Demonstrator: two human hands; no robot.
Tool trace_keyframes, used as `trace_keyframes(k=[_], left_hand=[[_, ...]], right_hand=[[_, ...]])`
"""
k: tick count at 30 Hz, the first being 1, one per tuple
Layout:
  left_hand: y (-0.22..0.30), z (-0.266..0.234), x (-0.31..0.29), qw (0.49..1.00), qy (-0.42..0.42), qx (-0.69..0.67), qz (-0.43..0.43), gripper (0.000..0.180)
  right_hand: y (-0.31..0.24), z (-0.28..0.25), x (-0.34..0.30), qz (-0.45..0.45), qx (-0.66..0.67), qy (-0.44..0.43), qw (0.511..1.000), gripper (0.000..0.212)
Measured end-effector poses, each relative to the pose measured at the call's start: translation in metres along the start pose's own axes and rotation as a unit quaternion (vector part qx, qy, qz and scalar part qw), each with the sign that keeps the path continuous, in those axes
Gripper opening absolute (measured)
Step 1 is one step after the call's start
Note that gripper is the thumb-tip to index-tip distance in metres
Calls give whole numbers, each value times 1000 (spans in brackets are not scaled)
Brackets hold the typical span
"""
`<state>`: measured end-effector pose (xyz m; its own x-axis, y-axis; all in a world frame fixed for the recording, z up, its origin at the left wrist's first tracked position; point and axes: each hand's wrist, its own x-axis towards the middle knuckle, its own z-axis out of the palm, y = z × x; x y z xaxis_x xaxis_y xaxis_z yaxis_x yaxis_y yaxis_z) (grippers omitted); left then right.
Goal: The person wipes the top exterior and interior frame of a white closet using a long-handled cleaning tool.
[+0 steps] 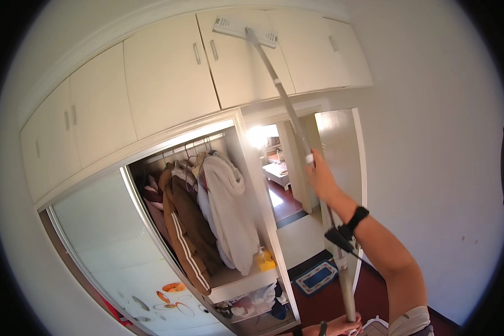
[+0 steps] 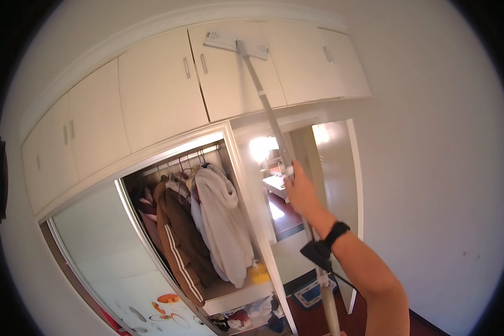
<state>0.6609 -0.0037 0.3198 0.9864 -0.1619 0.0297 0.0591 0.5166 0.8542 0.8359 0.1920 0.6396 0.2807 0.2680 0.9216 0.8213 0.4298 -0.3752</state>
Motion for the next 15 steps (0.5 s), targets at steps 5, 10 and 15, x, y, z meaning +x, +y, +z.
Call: trace_keyframes(k=[5, 10, 15], left_hand=[[-32, -23, -29, 999, 32, -15, 27, 7], [-5, -90, -3, 1000, 11, 13, -17, 16], [93, -74, 13, 993, 51, 86, 60, 15]], right_hand=[[-52, -15, -24, 223, 331, -156, 904, 54], [-28, 8, 35, 144, 237, -113, 954, 55], [-35, 13, 125, 139, 235, -92, 958, 54]])
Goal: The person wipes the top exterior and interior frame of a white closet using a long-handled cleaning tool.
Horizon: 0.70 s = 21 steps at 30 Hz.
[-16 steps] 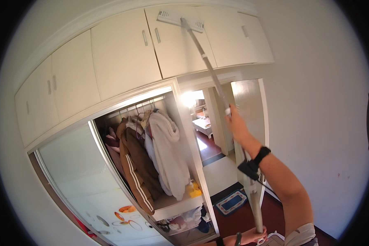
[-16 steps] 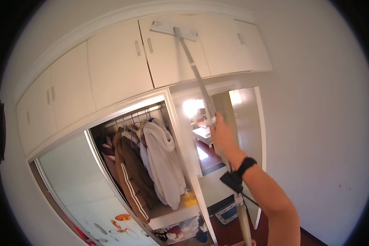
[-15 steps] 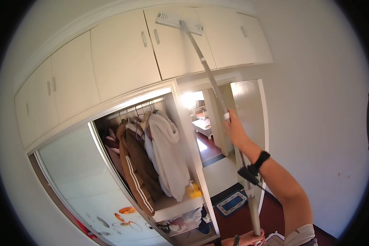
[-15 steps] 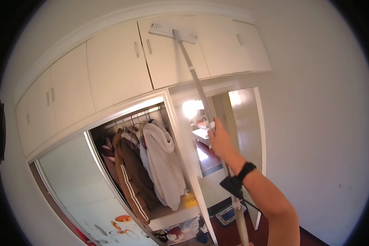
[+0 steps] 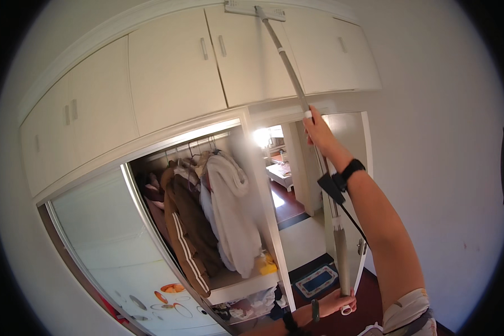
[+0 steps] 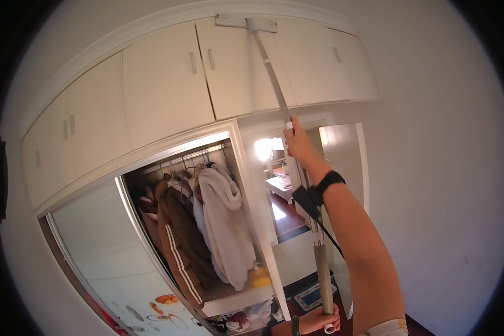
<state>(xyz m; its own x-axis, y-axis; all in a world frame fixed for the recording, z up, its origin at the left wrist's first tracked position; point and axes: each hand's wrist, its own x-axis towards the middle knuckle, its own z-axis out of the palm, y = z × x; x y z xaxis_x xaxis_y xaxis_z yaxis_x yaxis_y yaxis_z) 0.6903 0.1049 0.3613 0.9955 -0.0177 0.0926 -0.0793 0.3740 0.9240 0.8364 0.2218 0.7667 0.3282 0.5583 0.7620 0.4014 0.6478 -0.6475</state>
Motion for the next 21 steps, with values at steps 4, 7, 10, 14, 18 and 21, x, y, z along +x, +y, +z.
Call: trace_keyframes(k=[4, 7, 10, 14, 18, 21], left_hand=[[-3, -7, -11, 999, 31, -13, 5, 12], [-43, -18, -41, 996, 53, -75, -22, 12], [-62, 3, -64, 995, 73, -58, 28, 11], [-85, 23, -82, 991, 60, -116, 36, 11], [-70, -12, -57, 997, 36, -66, -30, 12], [-22, -14, -50, 999, 50, -17, -9, 12]], right_hand=[[4, 8, 7, -7, -51, 30, 998, 51], [30, 39, -35, -58, -81, 30, 995, 52], [33, 57, -85, -54, -85, 30, 994, 54], [19, 61, -109, 34, -45, -21, 998, 56], [30, 60, -69, -52, -73, 25, 996, 55], [-18, 59, -38, -41, 0, -23, 999, 55]])
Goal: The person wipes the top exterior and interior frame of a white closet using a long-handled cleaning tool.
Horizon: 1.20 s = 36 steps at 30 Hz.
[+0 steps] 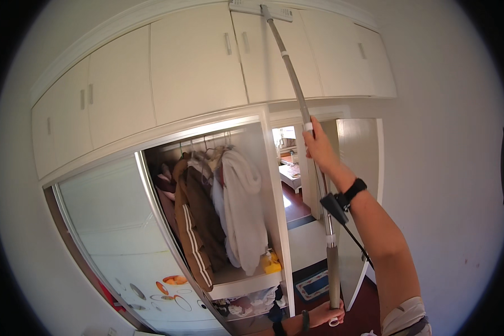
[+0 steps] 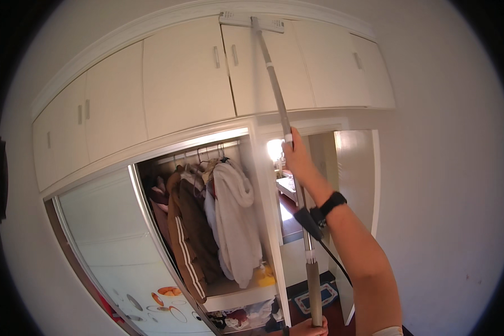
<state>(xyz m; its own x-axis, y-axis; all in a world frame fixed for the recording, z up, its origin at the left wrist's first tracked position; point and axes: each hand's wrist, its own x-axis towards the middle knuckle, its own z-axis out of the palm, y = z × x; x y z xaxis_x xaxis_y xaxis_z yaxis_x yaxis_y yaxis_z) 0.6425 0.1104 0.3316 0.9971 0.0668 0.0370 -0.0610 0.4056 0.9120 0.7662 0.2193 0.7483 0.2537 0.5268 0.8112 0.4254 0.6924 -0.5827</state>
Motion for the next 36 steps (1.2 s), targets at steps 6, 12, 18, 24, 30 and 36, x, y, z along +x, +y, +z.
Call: trace_keyframes(k=[6, 12, 18, 24, 30, 36], left_hand=[[-27, -12, -23, 999, 29, -37, -6, 12], [-95, -12, -69, 994, 35, -79, 72, 13], [-45, -2, -56, 991, 3, -119, 66, 10], [18, -7, -21, 998, -26, -37, 38, 14], [-44, -1, -67, 990, -12, -131, 46, 11], [-60, 28, -87, 992, 81, -36, -91, 16]], right_hand=[[18, 22, -30, 7, -54, -1, 999, 56], [14, 56, -108, 58, 8, -38, 998, 60], [15, 63, -62, -8, -99, -7, 995, 57], [-7, 42, 5, -27, -144, 19, 989, 55], [26, 74, -72, 1, -128, -20, 992, 60], [10, 67, -114, 64, 35, -93, 993, 61]])
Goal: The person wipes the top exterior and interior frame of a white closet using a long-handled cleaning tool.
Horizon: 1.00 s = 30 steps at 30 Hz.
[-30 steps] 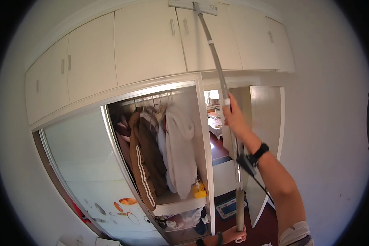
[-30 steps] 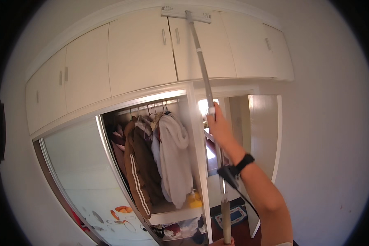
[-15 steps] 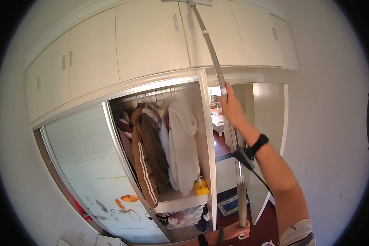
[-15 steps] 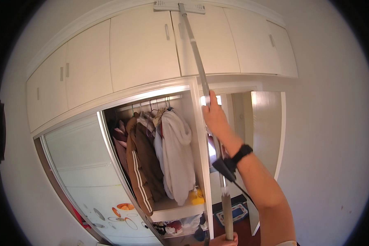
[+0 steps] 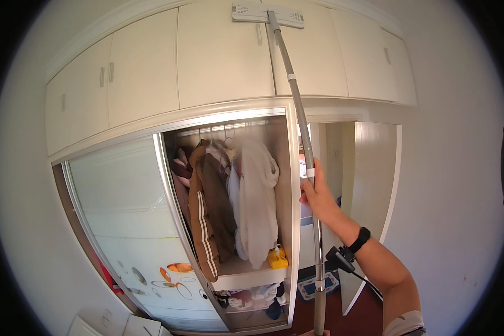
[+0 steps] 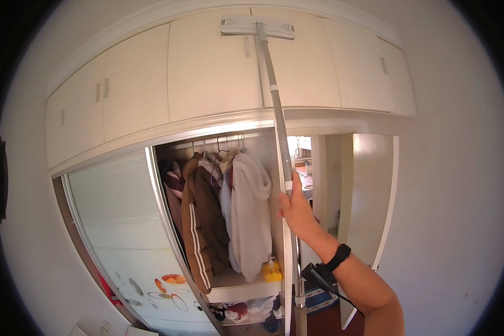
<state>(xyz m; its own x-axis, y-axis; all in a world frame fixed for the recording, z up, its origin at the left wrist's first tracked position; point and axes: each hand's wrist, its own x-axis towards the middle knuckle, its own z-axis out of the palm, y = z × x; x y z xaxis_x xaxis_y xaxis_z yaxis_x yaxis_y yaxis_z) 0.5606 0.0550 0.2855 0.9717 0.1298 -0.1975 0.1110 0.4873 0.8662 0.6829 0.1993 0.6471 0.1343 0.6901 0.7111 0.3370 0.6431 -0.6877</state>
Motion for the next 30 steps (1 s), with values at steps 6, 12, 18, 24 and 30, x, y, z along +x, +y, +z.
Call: trace_keyframes(k=[6, 12, 18, 24, 30], left_hand=[[63, 27, 16, 983, -142, -46, 104, 18], [59, 1, 6, 984, -146, -39, 89, 21], [16, -4, -35, 989, -119, -16, 82, 17], [39, -42, -16, 995, -93, -29, 7, 18], [68, -47, -15, 995, -89, -26, 32, 23]], right_hand=[[-49, -14, 55, -46, -27, 15, 998, 58], [-48, 7, 52, -47, -31, 22, 998, 55], [-21, 45, 3, -59, -58, 21, 996, 55], [-39, 43, 55, -91, -174, 52, 979, 56], [-48, 38, 71, -95, -190, 83, 974, 55]])
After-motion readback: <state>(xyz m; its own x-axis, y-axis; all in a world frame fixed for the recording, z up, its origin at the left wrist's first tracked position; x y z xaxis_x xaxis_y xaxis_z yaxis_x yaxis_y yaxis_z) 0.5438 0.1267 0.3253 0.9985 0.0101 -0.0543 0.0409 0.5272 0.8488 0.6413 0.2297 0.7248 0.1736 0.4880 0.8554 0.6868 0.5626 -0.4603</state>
